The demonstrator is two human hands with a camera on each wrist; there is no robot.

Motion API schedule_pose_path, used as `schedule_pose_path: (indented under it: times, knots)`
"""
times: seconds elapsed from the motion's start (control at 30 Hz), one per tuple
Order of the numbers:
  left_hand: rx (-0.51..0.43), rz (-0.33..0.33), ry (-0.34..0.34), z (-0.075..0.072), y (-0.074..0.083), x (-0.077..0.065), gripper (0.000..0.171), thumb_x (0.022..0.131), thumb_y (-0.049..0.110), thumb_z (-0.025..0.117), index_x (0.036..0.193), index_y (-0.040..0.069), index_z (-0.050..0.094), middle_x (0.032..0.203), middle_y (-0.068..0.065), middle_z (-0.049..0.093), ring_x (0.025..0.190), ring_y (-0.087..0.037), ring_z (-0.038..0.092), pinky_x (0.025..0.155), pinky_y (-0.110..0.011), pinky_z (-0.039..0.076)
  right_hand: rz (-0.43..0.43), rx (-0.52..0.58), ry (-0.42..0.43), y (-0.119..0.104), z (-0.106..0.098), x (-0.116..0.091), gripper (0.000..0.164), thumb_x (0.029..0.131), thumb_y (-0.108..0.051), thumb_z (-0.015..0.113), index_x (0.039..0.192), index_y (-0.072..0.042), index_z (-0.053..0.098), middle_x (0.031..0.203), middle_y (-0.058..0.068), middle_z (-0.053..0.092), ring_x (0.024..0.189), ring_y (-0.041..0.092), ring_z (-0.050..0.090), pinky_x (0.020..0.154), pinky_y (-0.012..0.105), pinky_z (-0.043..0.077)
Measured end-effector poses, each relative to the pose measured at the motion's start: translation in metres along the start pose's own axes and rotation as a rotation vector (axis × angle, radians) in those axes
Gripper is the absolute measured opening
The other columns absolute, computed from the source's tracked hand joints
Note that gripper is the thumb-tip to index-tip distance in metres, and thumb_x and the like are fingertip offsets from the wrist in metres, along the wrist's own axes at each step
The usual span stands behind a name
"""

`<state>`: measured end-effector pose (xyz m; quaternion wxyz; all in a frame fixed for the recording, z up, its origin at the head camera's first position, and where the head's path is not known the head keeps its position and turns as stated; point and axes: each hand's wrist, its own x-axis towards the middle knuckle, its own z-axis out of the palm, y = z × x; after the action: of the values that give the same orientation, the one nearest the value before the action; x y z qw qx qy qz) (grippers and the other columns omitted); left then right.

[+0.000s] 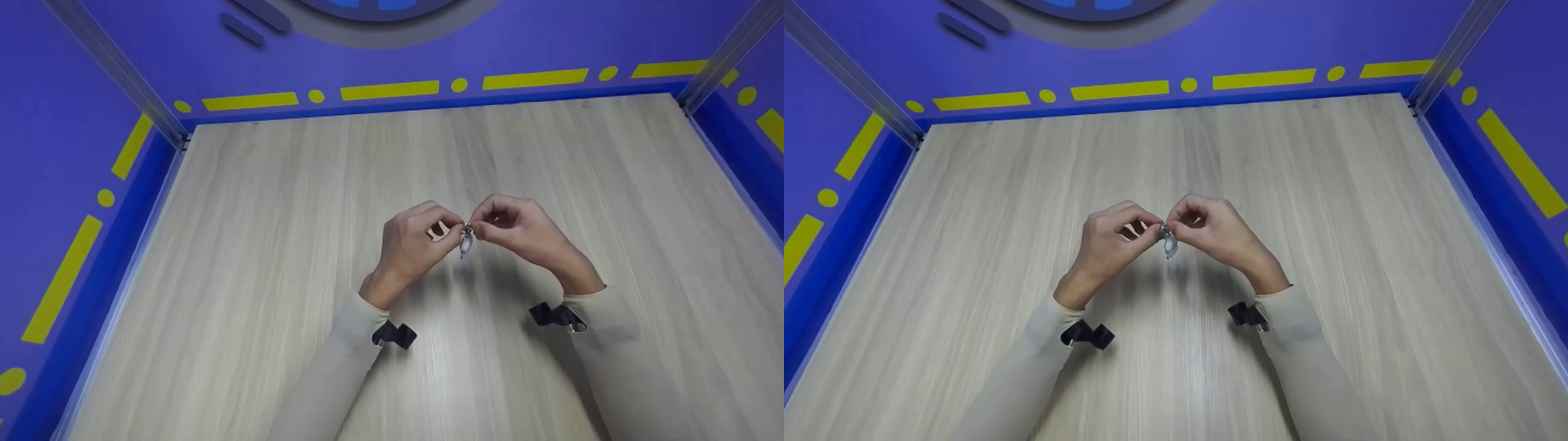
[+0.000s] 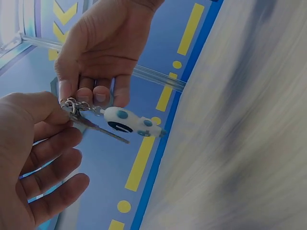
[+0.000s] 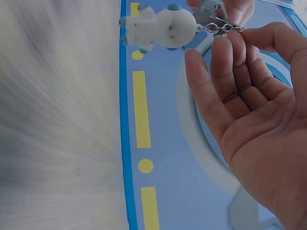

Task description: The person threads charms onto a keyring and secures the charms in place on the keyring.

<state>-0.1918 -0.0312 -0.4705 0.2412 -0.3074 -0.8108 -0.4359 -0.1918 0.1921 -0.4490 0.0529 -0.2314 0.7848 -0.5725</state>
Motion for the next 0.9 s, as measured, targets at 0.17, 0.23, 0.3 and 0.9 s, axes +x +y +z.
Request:
schedule_pose_path:
  times: [0.17, 0.23, 0.3, 0.9]
  knots:
    - [0.048, 0.019, -0.032, 0.0011, 0.0006, -0.0008, 0.008, 0.089, 0.006, 0.08, 0.087, 0.013, 0.08, 0.083, 0.005, 0.074, 0.07, -0.01, 0.069, 0.064, -0.018, 0.053, 0.01, 0.0, -0.004, -0.0005, -0.0003, -0.0002, 0.007, 0.1, -0.005, 0.072, 0.101, 0.003, 0.072, 0.093, 0.01, 0.07, 0.083, 0.017, 0.066, 0.075, 0.025, 0.055]
    - [0.05, 0.018, -0.033, 0.0012, 0.0009, -0.0008, 0.007, 0.089, 0.007, 0.08, 0.086, 0.013, 0.079, 0.082, 0.005, 0.074, 0.07, -0.01, 0.068, 0.064, -0.019, 0.052, 0.016, -0.002, -0.003, -0.0006, -0.0004, 0.0, 0.008, 0.1, -0.005, 0.072, 0.101, 0.003, 0.072, 0.092, 0.01, 0.07, 0.083, 0.017, 0.066, 0.075, 0.025, 0.055]
    - [0.041, 0.012, -0.034, 0.0011, 0.0012, -0.0007, 0.007, 0.09, 0.007, 0.08, 0.086, 0.013, 0.079, 0.082, 0.005, 0.074, 0.07, -0.01, 0.068, 0.064, -0.019, 0.053, 0.021, -0.002, -0.001, -0.0007, -0.0006, 0.0002, 0.007, 0.1, -0.004, 0.072, 0.101, 0.003, 0.072, 0.092, 0.01, 0.069, 0.083, 0.017, 0.066, 0.075, 0.025, 0.055]
    - [-0.282, -0.226, -0.17, -0.0013, 0.0019, 0.0011, 0.004, 0.1, 0.009, 0.066, 0.098, 0.005, 0.067, 0.101, -0.004, 0.074, 0.095, -0.013, 0.071, 0.074, -0.028, 0.062, -0.012, -0.008, 0.003, 0.0011, -0.0012, 0.0012, 0.008, 0.101, -0.004, 0.073, 0.103, 0.004, 0.073, 0.092, 0.011, 0.069, 0.084, 0.017, 0.066, 0.077, 0.025, 0.057]
